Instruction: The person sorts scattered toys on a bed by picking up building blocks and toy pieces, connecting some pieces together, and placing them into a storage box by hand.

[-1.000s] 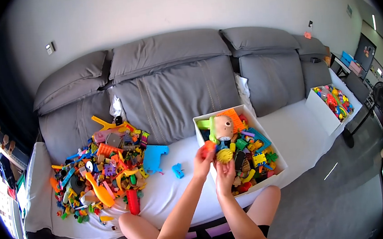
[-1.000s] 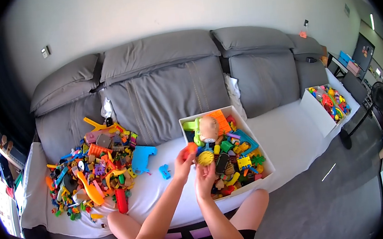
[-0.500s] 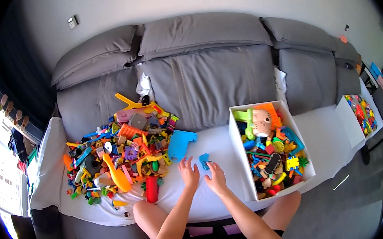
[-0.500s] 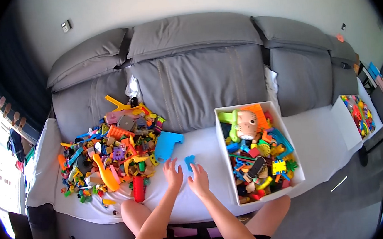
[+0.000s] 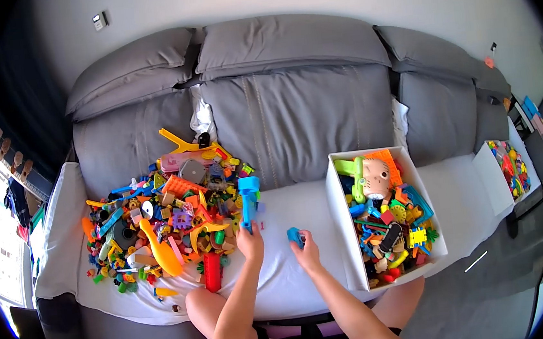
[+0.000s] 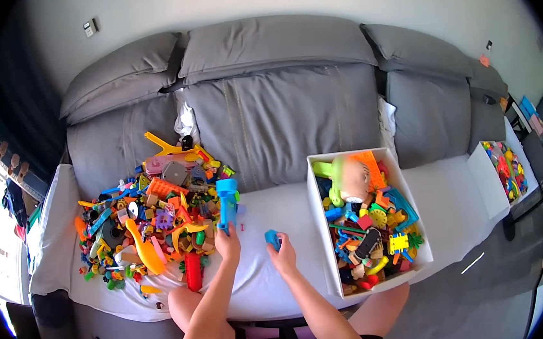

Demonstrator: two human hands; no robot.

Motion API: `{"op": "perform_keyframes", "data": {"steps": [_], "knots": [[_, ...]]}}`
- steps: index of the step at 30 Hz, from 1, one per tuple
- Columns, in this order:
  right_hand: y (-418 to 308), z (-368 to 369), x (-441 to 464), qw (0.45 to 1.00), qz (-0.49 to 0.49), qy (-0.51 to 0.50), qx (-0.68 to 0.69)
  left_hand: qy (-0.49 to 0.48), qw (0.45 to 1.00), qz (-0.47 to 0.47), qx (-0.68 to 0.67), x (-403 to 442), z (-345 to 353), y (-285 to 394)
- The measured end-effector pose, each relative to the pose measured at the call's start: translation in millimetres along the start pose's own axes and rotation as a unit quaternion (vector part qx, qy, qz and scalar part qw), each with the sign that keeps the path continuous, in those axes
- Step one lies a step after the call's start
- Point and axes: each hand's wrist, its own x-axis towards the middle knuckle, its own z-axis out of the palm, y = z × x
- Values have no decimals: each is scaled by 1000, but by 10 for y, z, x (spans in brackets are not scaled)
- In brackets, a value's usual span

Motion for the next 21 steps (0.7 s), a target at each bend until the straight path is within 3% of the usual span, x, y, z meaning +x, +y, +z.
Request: {"op": "perform_keyframes", "data": {"steps": [3, 4, 5, 7, 9, 11, 13, 15, 16, 17, 19, 21], "knots": [[-416, -389, -366, 991, -68, 54, 99, 9, 977, -54, -208, -310, -3, 332], [-475, -511, -445, 979, -160, 111, 62, 22, 962, -50, -268, -410, 52, 455], [-532, -681, -529, 970, -192, 142, 37, 32, 943, -48, -328, -511, 117, 592], [-687, -1114, -689, 945, -257, 204, -18, -66, 893, -87, -437, -726, -40, 1337], [-640, -1532, -753, 932, -246, 265, -10, -145, 869, -63, -469, -893, 51, 1813], [-646, -2184, -765, 919, -172, 354, -8, -203, 888, 28, -413, -1079, 530, 2259], [-502, -2548, -610, 888, -203, 404, -89, -306, 832, -85, -454, -1246, 606, 2803], [-364, -2782, -418, 885, -191, 407, -125, -327, 844, -96, -414, -1336, 913, 3042], [-299, -2857, -307, 887, -185, 398, -142, -263, 893, -12, -365, -1329, 1080, 3132], [-246, -2918, -205, 889, -180, 389, -159, -336, 835, -78, -428, -1416, 1172, 3141], [-179, -3012, -76, 899, -153, 368, -184, -425, 808, -100, -397, -1346, 1312, 3064], [-135, -3137, 97, 918, -120, 340, -165, -388, 827, -128, -387, -1361, 1127, 3089]]}}
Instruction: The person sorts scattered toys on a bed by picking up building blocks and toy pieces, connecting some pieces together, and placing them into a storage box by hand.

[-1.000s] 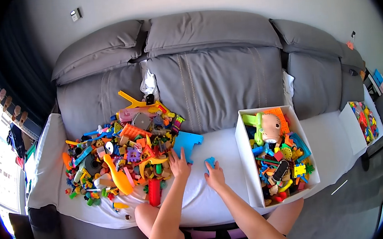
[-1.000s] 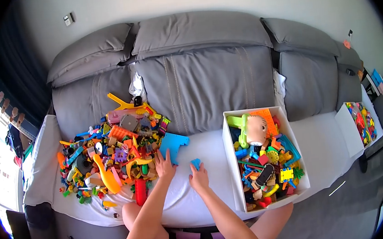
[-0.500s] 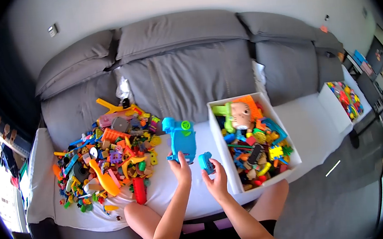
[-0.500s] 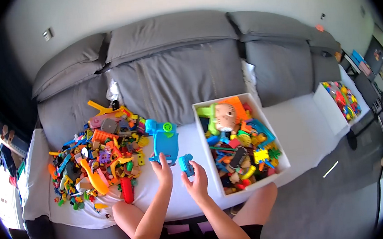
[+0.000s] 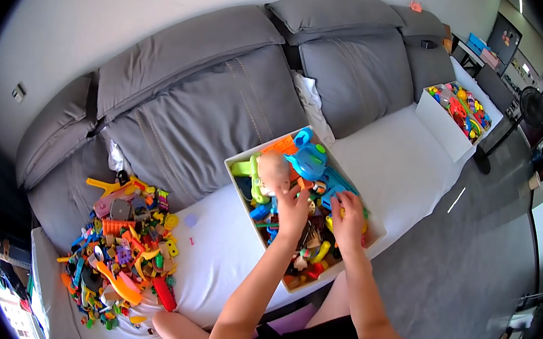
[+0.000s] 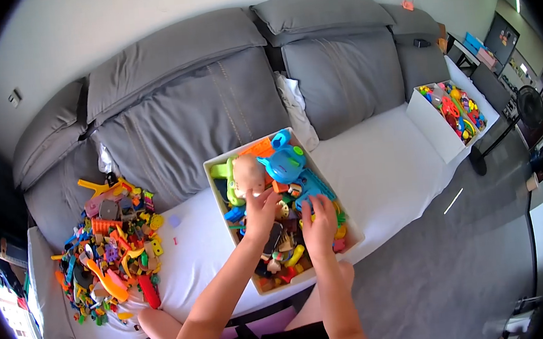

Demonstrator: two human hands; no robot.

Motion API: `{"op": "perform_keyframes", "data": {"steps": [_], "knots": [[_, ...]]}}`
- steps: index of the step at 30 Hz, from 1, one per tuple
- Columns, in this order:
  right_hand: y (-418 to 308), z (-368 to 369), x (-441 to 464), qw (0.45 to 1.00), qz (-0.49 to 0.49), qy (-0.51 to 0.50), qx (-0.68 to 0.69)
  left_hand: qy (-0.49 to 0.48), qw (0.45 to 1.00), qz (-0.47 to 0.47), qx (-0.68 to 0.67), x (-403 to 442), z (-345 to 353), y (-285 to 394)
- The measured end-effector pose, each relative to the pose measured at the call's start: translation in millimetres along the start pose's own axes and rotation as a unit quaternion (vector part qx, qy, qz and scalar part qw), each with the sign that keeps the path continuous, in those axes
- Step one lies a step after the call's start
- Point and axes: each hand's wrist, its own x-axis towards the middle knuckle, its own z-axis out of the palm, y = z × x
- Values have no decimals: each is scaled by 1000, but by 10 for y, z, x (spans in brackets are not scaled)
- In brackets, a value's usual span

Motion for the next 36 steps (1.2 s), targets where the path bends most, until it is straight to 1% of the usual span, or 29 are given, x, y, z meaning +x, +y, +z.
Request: {"op": "perform_keyframes", "data": {"steps": [2, 3, 4, 6, 7, 8, 9, 10, 11, 12, 13, 14, 15, 16, 18, 19, 20, 21, 22, 24, 26, 28, 29, 31, 34, 36], "knots": [[145, -40, 87, 995, 67, -45, 50, 25, 997, 69, -15, -129, -165, 197], [124, -86, 155, 995, 77, -35, 49, 70, 989, 115, 64, -101, -334, 171], [167, -93, 209, 999, 48, -4, 11, 114, 970, 159, 143, -71, -518, 121], [302, -83, 265, 997, -8, 54, -61, 185, 915, 188, 306, -70, -820, 93], [419, -56, 252, 992, -6, 40, -121, 214, 869, 185, 407, -40, -1015, -113], [558, -20, 238, 992, 29, 4, -121, 225, 825, 184, 484, -22, -1224, -438], [697, 20, 201, 990, 67, -31, -121, 189, 878, 59, 436, -102, -1232, -374], [803, 63, 196, 985, 106, -65, -119, 149, 911, -66, 379, -138, -1220, -285], [863, 86, 209, 971, 177, -104, -122, 114, 904, -99, 401, -126, -1218, -195], [875, 89, 242, 965, 210, -119, -105, 77, 895, -132, 420, -124, -1205, -127], [905, 88, 289, 957, 243, -133, -90, 117, 897, -92, 415, -132, -1188, -175], [938, 87, 324, 947, 275, -147, -74, 108, 896, -92, 422, -142, -1185, -167], [980, 116, 322, 956, 268, -107, -49, 99, 894, -90, 428, -137, -1168, -117], [992, 133, 332, 956, 273, -97, -53, 90, 891, -87, 435, -124, -1152, -73], [994, 148, 313, 954, 285, -78, -61, 81, 870, -88, 478, -100, -1140, -52], [875, 134, 379, 949, 304, -53, -64, 78, 860, -88, 497, -86, -1117, -108], [924, 149, 382, 941, 325, -70, -61, 96, 856, -69, 503, -76, -1139, -241], [921, 133, 377, 941, 325, -72, -61, 103, 852, -65, 509, -112, -1108, -228], [927, 140, 422, 943, 321, -72, -58, 113, 849, -56, 514, -103, -1033, -187], [982, 81, 507, 947, 304, -81, -63, 119, 834, -96, 530, -149, -838, -82], [1045, -126, 613, 940, 328, -83, -42, 126, 834, -90, 529, -281, -624, -144], [1309, -278, 895, 945, 315, -80, -29, 143, 845, -77, 510, -247, -189, -129], [1450, -374, 998, 953, 294, -66, -37, 143, 846, -95, 504, -238, 21, -151], [1783, -606, 1269, 956, 286, -62, -31, 143, 853, -103, 491, -159, 490, -231], [2293, -958, 1748, 953, 295, -50, -47, 119, 869, -103, 470, 86, 1224, -337], [2721, -1119, 2015, 956, 284, -28, -67, 95, 874, -86, 469, 267, 1709, -382]]}}
